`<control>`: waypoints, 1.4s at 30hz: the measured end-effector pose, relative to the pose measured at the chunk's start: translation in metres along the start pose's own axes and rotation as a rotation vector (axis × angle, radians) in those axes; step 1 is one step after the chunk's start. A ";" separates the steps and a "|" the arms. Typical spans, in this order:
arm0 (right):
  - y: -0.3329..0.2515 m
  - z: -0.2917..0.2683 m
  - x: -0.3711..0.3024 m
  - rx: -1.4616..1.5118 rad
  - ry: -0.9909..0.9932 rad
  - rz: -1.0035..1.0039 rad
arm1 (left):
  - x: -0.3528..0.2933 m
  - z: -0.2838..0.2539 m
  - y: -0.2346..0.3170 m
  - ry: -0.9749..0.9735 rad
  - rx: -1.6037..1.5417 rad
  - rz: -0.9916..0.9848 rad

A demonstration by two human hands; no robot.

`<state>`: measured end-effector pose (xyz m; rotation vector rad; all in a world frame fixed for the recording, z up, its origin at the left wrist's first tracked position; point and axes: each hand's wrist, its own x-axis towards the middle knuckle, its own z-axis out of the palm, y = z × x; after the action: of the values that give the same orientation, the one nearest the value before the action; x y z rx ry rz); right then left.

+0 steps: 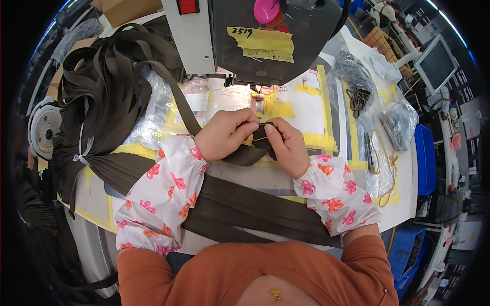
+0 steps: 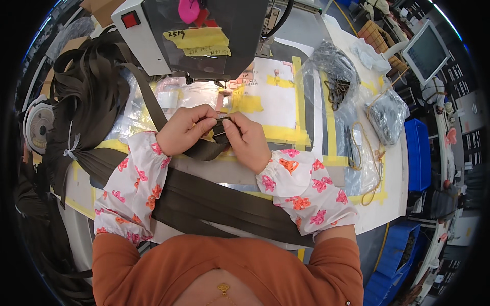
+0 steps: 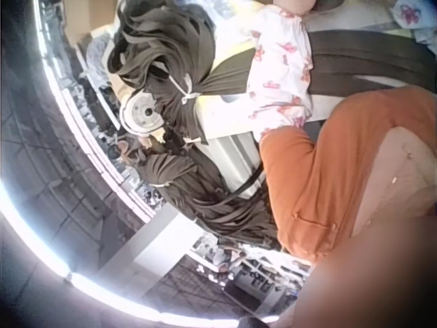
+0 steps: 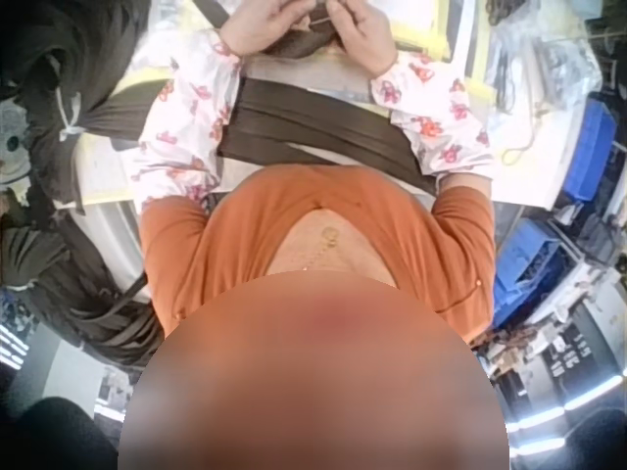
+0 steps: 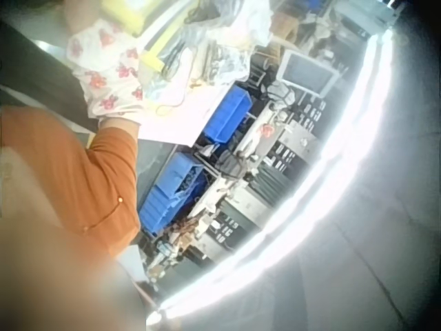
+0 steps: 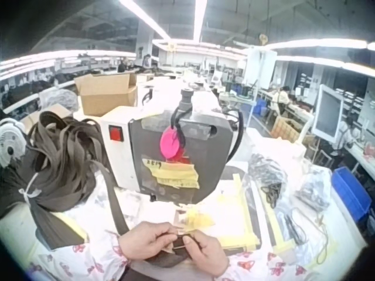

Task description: Using an industrial sewing machine to assemble and sew webbing straps with hardware.

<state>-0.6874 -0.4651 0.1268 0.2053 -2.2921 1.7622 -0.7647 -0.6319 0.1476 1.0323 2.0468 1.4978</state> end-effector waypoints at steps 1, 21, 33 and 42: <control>0.001 0.000 0.001 -0.005 0.006 -0.026 | 0.000 0.001 0.001 0.043 0.162 0.077; 0.000 -0.037 0.056 0.641 -0.249 0.867 | 0.019 -0.009 -0.020 0.165 0.600 0.550; 0.016 -0.011 0.039 -0.179 0.180 0.011 | 0.023 0.000 -0.035 0.212 1.009 0.378; 0.026 -0.030 0.049 -0.274 0.013 0.031 | 0.024 0.000 -0.021 0.138 0.899 0.380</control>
<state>-0.7384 -0.4279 0.1231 0.1089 -2.5057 1.4358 -0.7870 -0.6172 0.1302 1.7489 2.8199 0.7444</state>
